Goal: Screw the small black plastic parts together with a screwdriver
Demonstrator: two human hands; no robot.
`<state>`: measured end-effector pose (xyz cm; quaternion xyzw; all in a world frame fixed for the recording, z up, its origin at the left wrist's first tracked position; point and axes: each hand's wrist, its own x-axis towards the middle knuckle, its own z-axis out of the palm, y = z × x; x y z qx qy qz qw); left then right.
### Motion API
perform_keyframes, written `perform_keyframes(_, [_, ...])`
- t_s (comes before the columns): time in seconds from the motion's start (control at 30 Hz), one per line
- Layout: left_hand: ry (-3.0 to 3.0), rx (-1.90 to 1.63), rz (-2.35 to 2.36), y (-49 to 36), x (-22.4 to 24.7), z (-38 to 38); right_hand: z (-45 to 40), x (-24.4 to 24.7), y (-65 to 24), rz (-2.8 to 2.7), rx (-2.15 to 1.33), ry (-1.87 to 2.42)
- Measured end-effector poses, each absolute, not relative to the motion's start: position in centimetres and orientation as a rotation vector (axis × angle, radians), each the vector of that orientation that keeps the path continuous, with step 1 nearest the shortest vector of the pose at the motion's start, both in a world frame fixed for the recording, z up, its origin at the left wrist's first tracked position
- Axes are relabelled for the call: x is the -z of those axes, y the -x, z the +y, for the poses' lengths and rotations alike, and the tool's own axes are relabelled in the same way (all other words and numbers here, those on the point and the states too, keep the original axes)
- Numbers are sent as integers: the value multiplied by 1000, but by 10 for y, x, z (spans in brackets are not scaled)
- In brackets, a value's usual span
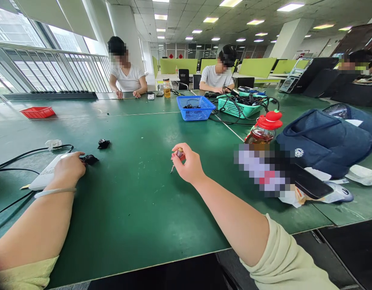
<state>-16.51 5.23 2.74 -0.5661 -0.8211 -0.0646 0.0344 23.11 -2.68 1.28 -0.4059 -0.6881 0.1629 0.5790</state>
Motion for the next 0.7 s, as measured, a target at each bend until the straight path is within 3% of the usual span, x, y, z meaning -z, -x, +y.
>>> perform_keyframes(0.23, [1720, 203, -2513, 160, -28, 51, -27, -14, -231, -1599, -383, 955])
perform_keyframes(0.43, [1677, 591, -2318, 146, -39, 45, -26, -14, -231, -1596, -383, 958])
perform_keyframes(0.7, [1911, 469, -2472, 136, -47, 40, -28, -16, -231, -1602, -383, 962])
